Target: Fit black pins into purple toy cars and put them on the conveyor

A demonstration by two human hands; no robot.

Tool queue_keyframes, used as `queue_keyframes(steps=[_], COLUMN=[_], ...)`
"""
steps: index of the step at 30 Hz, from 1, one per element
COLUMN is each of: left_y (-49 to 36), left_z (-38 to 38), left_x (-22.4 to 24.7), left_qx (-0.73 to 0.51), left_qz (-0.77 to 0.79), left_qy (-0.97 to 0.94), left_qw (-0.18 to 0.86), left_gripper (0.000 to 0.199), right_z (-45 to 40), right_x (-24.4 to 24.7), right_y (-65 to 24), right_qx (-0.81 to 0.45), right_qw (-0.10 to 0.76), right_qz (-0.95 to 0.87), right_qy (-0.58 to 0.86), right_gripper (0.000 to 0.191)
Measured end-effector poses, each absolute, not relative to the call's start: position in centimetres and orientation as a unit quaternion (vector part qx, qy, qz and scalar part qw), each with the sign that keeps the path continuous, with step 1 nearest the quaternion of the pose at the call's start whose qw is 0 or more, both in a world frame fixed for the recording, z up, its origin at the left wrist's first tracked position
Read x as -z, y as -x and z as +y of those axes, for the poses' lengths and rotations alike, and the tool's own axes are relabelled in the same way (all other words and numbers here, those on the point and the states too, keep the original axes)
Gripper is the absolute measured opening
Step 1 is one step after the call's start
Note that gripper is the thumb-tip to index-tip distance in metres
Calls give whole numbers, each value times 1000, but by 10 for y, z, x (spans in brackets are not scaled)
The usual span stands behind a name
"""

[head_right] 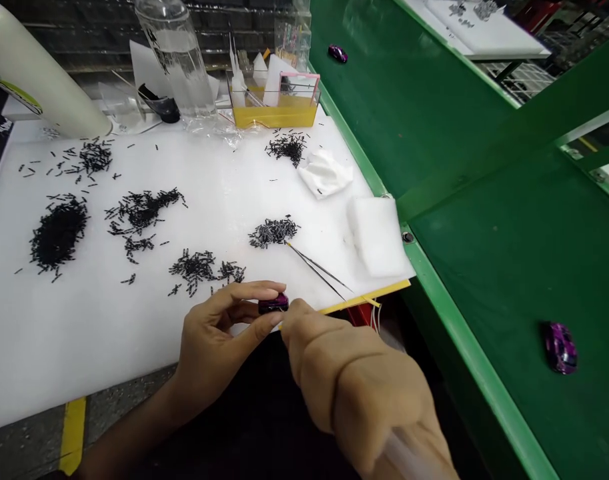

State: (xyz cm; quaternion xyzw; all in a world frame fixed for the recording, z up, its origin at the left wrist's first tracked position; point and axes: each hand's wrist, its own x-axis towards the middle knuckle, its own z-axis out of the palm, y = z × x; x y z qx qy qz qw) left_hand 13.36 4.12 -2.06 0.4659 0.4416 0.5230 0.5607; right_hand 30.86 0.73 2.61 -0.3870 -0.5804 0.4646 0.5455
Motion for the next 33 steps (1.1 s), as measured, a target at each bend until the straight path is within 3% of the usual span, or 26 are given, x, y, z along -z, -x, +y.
queue_keyframes(steps=[7,14,20,25,33], left_y=[-133,-133,-132,-132,-131], left_z=[41,40,39,39,39], left_x=[21,22,22,23,23], left_qx=[-510,-512,-509,-506,-504], left_qz=[446,440,442,446,441], left_qy=[-458,-460,-463,-467,-468], left_qw=[575,577,576,571,577], left_gripper=[23,23,23,20,19], right_z=[-1,-22,-20,-22,-29], right_x=[10,6,16,-2,-3], right_y=[-308,-325,-315,-330,-344], right_qx=[-368,-367,-329,-361,-284], right_qw=[624,546,579,522,449], right_qz=[-589,-560,-571,-588,-647], right_qy=[358,504,480,501,546], right_gripper=[46,45,44,37,6])
